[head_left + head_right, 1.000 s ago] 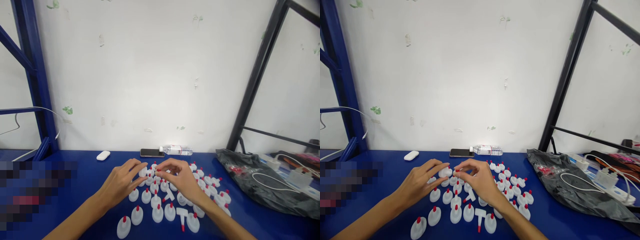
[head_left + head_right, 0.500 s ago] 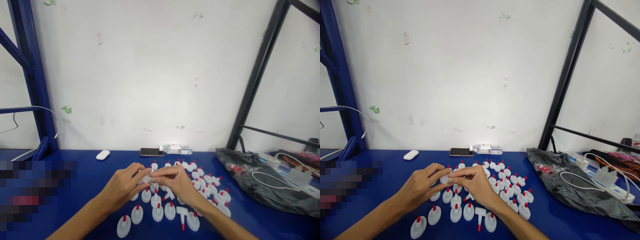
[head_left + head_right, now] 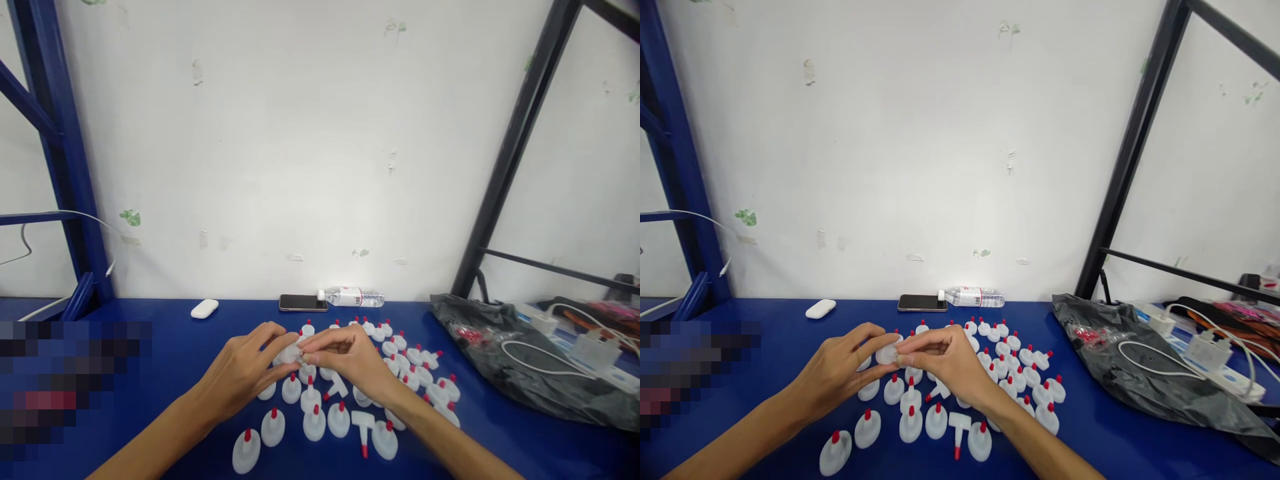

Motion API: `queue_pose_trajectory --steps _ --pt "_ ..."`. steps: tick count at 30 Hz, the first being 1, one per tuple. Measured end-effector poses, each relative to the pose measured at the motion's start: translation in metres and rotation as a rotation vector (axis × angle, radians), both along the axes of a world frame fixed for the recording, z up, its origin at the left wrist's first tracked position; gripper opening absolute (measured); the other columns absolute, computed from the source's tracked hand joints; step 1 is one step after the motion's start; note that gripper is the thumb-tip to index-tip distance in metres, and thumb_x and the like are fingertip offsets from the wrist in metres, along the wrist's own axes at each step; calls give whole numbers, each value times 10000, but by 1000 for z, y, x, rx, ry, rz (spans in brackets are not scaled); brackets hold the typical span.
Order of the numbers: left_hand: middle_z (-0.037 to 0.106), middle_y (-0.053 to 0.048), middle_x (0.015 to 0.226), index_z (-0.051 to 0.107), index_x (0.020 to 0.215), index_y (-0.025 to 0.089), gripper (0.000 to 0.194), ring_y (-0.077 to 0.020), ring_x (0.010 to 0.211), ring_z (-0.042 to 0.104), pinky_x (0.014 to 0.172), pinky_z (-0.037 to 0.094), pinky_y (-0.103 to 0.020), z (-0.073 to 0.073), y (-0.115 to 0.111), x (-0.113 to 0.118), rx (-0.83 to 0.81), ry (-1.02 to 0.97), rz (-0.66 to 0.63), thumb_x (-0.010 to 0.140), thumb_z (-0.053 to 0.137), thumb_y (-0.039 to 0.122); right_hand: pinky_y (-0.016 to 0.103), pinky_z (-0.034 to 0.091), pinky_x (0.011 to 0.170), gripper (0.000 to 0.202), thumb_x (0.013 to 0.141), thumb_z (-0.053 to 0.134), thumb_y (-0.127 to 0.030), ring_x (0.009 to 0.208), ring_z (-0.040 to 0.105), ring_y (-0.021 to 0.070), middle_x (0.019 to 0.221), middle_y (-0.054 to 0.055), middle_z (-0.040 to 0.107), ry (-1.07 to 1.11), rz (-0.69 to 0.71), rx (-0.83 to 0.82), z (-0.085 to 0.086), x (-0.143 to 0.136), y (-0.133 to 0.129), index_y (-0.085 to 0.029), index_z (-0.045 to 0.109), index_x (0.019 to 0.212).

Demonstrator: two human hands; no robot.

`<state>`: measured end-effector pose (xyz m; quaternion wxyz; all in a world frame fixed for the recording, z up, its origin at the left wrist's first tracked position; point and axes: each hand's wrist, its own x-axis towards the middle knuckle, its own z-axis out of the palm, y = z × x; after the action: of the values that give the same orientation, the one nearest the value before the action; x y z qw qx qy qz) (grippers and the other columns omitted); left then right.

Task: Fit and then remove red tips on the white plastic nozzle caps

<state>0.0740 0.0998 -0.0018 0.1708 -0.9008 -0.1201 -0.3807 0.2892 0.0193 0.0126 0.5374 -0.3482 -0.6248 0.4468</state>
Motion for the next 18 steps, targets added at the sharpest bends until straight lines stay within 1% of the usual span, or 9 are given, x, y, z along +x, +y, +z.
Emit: queue_pose_trajectory --steps 3,5,8,10,11,12,14,16,18 --pt "661 -43 1001 503 1264 201 317 -111 672 655 572 541 -216 -2 2 0 43 -31 -19 977 564 320 362 574 842 223 744 844 -307 889 708 217 902 66 735 20 55 -41 1 1 0 -178 786 917" --pt "660 -48 977 514 1259 186 306 -103 639 639 545 530 -210 -1 1 1 78 -46 -37 978 562 298 328 575 798 292 721 861 -293 903 686 200 933 56 715 18 53 -61 0 2 1 -185 758 972" --pt "646 -40 945 525 1271 191 304 -102 626 632 520 525 -202 2 -2 1 98 -44 -47 981 550 281 307 577 767 531 665 899 -272 1042 633 216 1140 64 665 21 45 -102 0 3 2 -247 685 1151" --pt "633 -38 939 549 1251 219 277 -120 648 643 499 523 -207 4 -5 1 104 -59 -34 985 532 296 342 572 836 639 684 890 -279 1180 576 244 1296 80 601 23 100 -132 0 2 1 -283 626 1266" --pt "628 -47 955 561 1232 231 258 -136 681 654 499 526 -214 4 -7 0 105 -70 -18 983 531 292 363 559 883 640 713 871 -290 1227 550 252 1338 87 578 25 142 -142 0 1 1 -284 607 1297" --pt "624 -61 979 571 1211 239 241 -155 721 663 505 530 -224 3 -8 0 109 -85 -2 976 539 280 376 538 927 612 745 849 -303 1245 543 250 1343 94 577 30 189 -150 0 0 0 -273 603 1305" --pt "618 -81 1020 586 1187 250 232 -181 784 670 526 538 -239 1 -9 -1 130 -119 10 956 564 248 364 508 958 541 766 830 -315 1173 595 222 1263 93 625 50 272 -154 -2 -3 -1 -239 621 1260" --pt "620 -79 1029 589 1191 262 253 -181 803 666 552 547 -244 -2 -8 -1 146 -134 -5 940 585 233 330 501 928 492 751 840 -300 1030 651 180 1135 70 671 62 320 -141 -5 -6 -1 -216 628 1187" --pt "628 -70 1004 586 1199 265 264 -179 800 661 562 553 -245 -5 -7 0 164 -138 -50 936 593 257 307 503 881 474 725 856 -272 918 667 153 1023 44 689 56 324 -113 -8 -8 0 -204 619 1129"
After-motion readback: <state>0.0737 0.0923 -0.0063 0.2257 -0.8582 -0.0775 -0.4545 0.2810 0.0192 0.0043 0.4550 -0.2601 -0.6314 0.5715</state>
